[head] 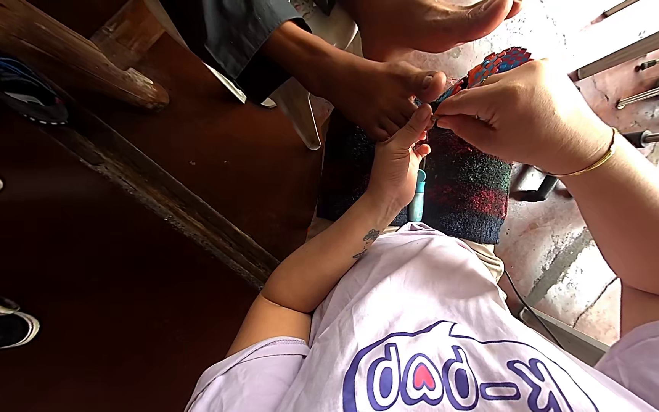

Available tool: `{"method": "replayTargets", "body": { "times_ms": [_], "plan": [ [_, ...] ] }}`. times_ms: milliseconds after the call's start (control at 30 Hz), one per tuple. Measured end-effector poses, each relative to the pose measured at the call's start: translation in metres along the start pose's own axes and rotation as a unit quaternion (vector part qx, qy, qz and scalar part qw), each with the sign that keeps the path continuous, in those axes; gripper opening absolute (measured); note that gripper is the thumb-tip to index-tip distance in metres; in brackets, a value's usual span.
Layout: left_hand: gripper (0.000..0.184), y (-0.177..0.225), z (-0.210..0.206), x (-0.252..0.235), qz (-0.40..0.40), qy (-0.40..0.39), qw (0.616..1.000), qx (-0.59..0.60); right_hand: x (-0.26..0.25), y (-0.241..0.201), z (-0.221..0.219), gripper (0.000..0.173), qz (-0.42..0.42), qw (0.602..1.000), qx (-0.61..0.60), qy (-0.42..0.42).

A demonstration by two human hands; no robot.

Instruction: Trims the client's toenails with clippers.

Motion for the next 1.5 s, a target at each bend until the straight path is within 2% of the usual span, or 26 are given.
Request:
{"method": "replayTargets", "body": {
  "times_ms": [167, 300, 500, 600, 633, 667, 733, 767, 800, 833, 900, 967, 1033, 1067, 1200, 1300, 1367, 1433, 1500],
  "plan": [
    [0.004, 0.001, -0.002, 0.0, 0.003, -0.012, 1.0, -0.016, -0.007, -0.013, 0.004, 0.03, 0.052, 0.995, 0.078, -0.017],
    [0.005, 0.001, -0.003, 0.0, -0.002, -0.014, 1.0, -0.017, -0.013, -0.014, 0.005, 0.031, 0.044, 0.995, 0.086, -0.04],
    [0.005, -0.001, -0.001, -0.001, 0.002, -0.004, 1.0, -0.01, -0.009, -0.004, 0.003, 0.031, 0.01, 0.999, 0.026, -0.023],
    [0.005, 0.0, -0.002, 0.0, 0.003, -0.011, 1.0, -0.008, -0.005, 0.008, -0.002, 0.026, -0.065, 0.995, -0.072, -0.02],
    [0.005, 0.001, -0.002, 0.0, 0.004, -0.014, 1.0, -0.01, -0.004, 0.017, -0.006, 0.022, -0.116, 0.982, -0.143, -0.031],
    [0.006, 0.001, -0.003, 0.001, 0.005, -0.02, 1.0, -0.007, -0.002, 0.027, -0.014, 0.017, -0.172, 0.952, -0.248, -0.055],
    [0.009, 0.001, -0.005, 0.001, 0.008, -0.037, 0.999, 0.012, 0.005, 0.042, -0.028, 0.012, -0.253, 0.847, -0.456, -0.107],
    [0.011, 0.001, -0.005, 0.001, 0.008, -0.041, 0.999, 0.021, 0.007, 0.046, -0.029, 0.011, -0.261, 0.813, -0.509, -0.106],
    [0.013, 0.001, -0.005, 0.0, 0.006, -0.038, 0.999, 0.027, 0.006, 0.048, -0.024, 0.01, -0.244, 0.809, -0.529, -0.082],
    [0.013, 0.001, -0.005, 0.001, 0.004, -0.037, 0.999, 0.027, 0.005, 0.046, -0.015, 0.009, -0.21, 0.825, -0.524, -0.044],
    [0.011, 0.0, -0.005, 0.0, -0.003, -0.059, 0.998, 0.018, 0.002, 0.032, 0.006, 0.016, -0.121, 0.885, -0.448, 0.043],
    [0.009, -0.002, -0.008, 0.002, -0.012, -0.129, 0.991, 0.036, 0.0, 0.01, 0.019, 0.022, -0.055, 0.938, -0.327, 0.103],
    [0.03, -0.006, -0.011, 0.008, -0.013, -0.22, 0.974, 0.046, 0.0, -0.006, 0.02, 0.024, -0.026, 0.969, -0.204, 0.135],
    [0.031, -0.008, -0.011, 0.01, -0.003, -0.24, 0.969, 0.056, 0.0, -0.01, 0.018, 0.023, -0.018, 0.975, -0.164, 0.15],
    [0.019, -0.016, -0.013, 0.004, 0.041, -0.212, 0.969, 0.117, 0.009, -0.008, 0.01, 0.022, -0.014, 0.975, -0.131, 0.18],
    [0.046, -0.016, -0.031, 0.001, 0.047, -0.268, 0.944, 0.187, 0.019, 0.0, 0.004, 0.021, -0.054, 0.969, -0.152, 0.185],
    [0.032, -0.02, -0.038, -0.001, 0.058, -0.257, 0.939, 0.22, 0.024, 0.005, 0.004, 0.021, -0.092, 0.965, -0.178, 0.168],
    [0.027, -0.021, -0.041, -0.006, 0.045, -0.275, 0.938, 0.205, 0.025, 0.014, 0.009, 0.018, -0.123, 0.94, -0.268, 0.172],
    [0.024, -0.023, -0.038, -0.01, 0.035, -0.281, 0.942, 0.179, 0.02, 0.019, 0.017, 0.018, -0.12, 0.882, -0.416, 0.184]
  ]
}}
Point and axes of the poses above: each hand's wrist, its own x-axis away from the middle knuckle, its own z-axis out of the back of the hand, y = z × x, the point moved 8 cm from there along -x, towards the middle knuckle, and after that the axes turned 13 degrees about -z, right-handed, at the moved point
